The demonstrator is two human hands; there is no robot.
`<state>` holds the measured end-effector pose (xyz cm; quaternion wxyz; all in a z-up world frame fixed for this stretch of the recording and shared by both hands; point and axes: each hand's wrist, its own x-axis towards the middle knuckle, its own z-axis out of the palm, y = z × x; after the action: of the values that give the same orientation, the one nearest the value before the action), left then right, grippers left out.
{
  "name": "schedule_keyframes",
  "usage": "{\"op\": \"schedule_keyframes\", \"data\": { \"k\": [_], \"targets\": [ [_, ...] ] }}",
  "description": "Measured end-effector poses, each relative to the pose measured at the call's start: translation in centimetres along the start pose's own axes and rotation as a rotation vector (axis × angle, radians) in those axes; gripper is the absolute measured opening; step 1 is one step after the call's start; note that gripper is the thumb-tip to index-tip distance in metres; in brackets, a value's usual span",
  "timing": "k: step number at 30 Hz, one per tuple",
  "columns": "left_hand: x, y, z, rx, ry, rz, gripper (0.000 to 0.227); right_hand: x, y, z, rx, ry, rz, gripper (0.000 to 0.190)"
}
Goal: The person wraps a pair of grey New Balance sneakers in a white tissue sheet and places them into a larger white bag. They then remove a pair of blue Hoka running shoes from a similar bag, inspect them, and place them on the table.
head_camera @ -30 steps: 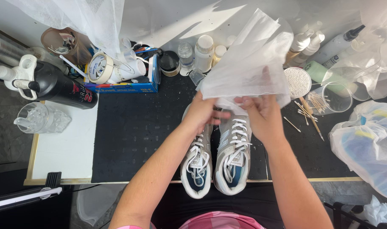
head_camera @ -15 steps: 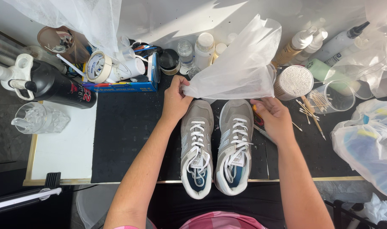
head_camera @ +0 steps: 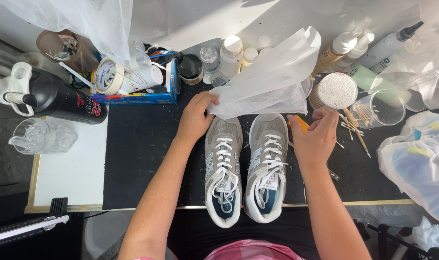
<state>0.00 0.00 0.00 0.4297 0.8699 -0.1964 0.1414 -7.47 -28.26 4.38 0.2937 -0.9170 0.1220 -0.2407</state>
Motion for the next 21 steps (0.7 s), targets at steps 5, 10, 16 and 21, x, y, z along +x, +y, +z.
{"op": "schedule_keyframes", "data": {
  "k": [5, 10, 16, 21],
  "targets": [
    [-0.3, 0.0, -0.4, 0.067, 0.01, 0.048, 0.047, 0.0, 2.1, 1.0, -0.19, 0.04, -0.309, 0.016],
    [-0.8, -0.7, -0.1, -0.108, 0.046, -0.196, 0.058, 0.0, 2.5, 1.2, -0.236, 0.068, -0.375, 0.036],
    [-1.6, -1.5, 0.9, -0.189, 0.141, -0.097, 0.052, 0.9, 2.3, 2.3, -0.221, 0.054, -0.388, 0.039],
    [-1.8, -1.3, 0.6, -0.086, 0.225, -0.068, 0.054, 1.0, 3.3, 2.8, -0.241, -0.008, -0.326, 0.013]
  ]
}}
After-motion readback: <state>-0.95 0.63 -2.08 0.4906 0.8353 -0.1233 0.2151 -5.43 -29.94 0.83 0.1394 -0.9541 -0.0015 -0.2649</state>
